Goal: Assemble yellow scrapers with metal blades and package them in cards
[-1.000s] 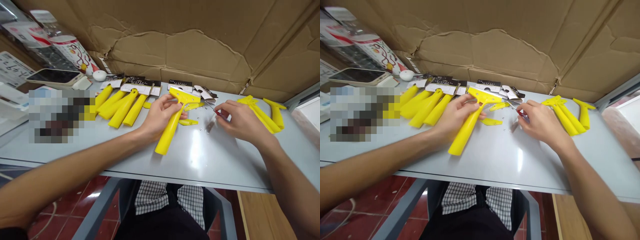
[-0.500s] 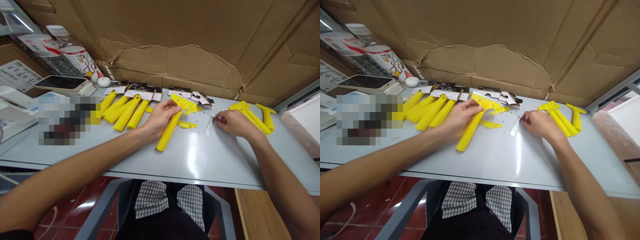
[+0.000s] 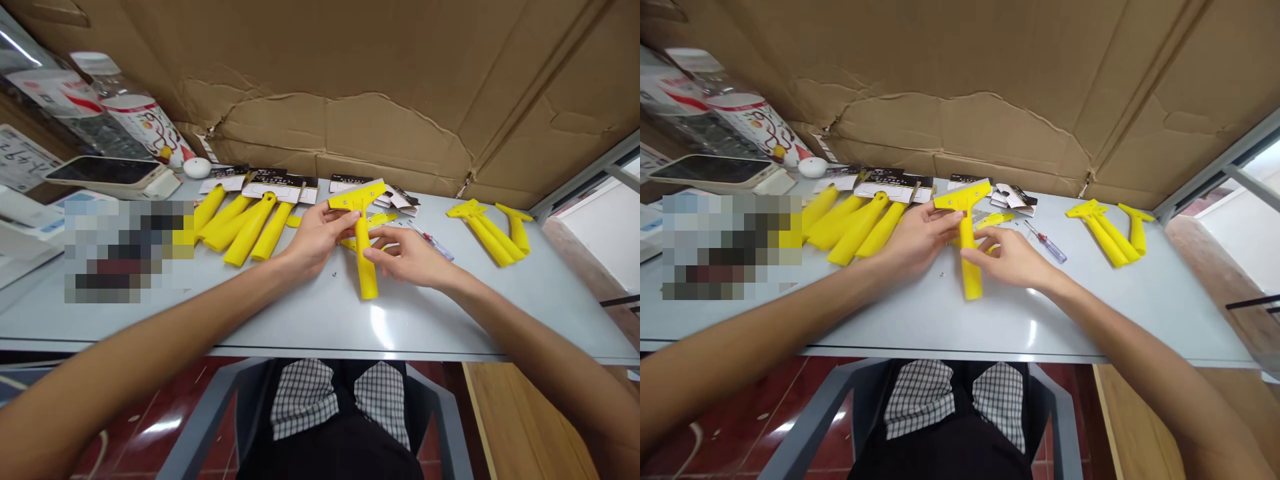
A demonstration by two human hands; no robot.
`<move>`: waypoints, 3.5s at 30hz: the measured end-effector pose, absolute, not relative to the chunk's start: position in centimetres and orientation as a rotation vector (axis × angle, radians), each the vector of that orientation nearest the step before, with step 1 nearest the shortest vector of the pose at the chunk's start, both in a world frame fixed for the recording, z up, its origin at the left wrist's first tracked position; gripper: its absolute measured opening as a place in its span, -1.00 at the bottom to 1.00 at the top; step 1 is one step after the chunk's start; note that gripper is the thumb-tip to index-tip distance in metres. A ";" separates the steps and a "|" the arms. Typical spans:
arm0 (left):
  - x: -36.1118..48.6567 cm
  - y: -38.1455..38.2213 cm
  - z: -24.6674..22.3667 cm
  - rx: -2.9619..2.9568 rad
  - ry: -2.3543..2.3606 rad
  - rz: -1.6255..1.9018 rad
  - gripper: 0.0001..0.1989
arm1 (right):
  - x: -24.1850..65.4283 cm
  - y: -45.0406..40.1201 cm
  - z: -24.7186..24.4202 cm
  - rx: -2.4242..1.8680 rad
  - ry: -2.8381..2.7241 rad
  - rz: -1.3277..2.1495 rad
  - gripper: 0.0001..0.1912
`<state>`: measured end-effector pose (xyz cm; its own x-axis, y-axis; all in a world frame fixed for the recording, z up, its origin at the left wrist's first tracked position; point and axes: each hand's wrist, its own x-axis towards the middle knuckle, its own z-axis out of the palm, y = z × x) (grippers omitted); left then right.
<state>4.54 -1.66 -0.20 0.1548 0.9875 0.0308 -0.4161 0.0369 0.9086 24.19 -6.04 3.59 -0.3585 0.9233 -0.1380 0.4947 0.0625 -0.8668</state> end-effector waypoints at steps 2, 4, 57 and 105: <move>4.5 -1.5 -0.1 0.990 0.781 1.255 -0.71 | 23.5 -5.8 3.0 -1.356 -1.738 1.407 -0.56; 4.3 -1.3 0.0 1.033 0.789 1.238 -0.72 | 23.6 -5.4 2.4 -1.307 -1.637 1.465 -0.62; 3.7 2.9 3.6 1.090 0.889 1.172 -0.76 | 28.8 -3.3 2.0 -1.061 -1.169 1.435 -0.66; 3.2 -1.1 2.8 1.561 0.888 0.616 -0.80 | 28.4 -3.7 2.5 -1.083 -0.957 1.248 -0.62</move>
<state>3.21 -1.11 2.75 0.5715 0.8157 -0.0900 0.2014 -0.0330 0.9789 28.38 -3.69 2.53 0.0963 0.9951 -0.0213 -0.2376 0.0022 -0.9714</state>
